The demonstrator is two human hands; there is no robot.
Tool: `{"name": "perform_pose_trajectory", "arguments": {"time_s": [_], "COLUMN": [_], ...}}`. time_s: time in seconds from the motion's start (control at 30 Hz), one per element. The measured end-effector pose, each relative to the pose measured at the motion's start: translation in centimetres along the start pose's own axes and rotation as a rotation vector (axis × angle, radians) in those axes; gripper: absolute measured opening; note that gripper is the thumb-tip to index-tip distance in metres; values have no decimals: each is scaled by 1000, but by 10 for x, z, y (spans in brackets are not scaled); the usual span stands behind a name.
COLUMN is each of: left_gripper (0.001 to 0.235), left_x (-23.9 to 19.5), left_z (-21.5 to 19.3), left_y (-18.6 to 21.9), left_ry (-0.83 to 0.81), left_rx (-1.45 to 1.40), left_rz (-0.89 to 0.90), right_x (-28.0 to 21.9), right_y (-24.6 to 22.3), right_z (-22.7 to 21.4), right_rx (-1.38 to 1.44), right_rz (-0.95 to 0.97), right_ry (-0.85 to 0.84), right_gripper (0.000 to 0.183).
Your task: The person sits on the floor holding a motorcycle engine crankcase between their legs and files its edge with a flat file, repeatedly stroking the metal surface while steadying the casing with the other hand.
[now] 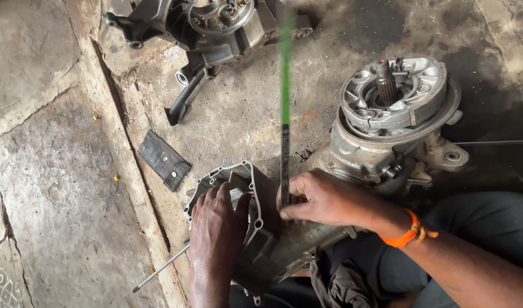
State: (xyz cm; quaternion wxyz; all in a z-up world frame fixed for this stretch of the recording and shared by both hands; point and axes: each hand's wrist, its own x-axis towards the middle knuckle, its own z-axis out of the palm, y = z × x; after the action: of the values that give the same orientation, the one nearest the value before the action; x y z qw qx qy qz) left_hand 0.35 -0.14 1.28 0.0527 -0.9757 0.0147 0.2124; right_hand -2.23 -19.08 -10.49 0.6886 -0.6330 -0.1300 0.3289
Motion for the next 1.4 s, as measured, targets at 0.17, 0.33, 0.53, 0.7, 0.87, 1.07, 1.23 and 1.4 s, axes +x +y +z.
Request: {"name": "perform_pose_trajectory", "arguments": {"time_s": [0.17,0.33,0.53,0.7,0.87,1.07,1.23,1.4], "left_gripper": [52,53,55,58,61,57,55,54], "left_x": [1,3,2,1,4,2,5,5], "left_z": [9,9,7,5,5,13,16,15], "left_y": [-6,-6,-4,-2,-1,-3,-3,-2], "left_ry": [42,54,-15,1,11,35,46,55], "left_rx": [17,16,17,9,2,1,-16,-11], "left_rz": [48,67,5,14,18,11,3,-4], "right_x": [2,1,3,0,3,-2,0,-11], "right_y": [2,7,12,2,9,11,19,6], "right_z": [5,0,6,4,9,15,24,23], "right_rx": [14,132,35,-70,12,3,391,281], "right_rz": [-23,2,-24,-77,179,92,-71,56], "right_ry": [66,-108,55,220,62,284,325,252], "right_gripper": [13,12,14,15,18,29,29,28]}}
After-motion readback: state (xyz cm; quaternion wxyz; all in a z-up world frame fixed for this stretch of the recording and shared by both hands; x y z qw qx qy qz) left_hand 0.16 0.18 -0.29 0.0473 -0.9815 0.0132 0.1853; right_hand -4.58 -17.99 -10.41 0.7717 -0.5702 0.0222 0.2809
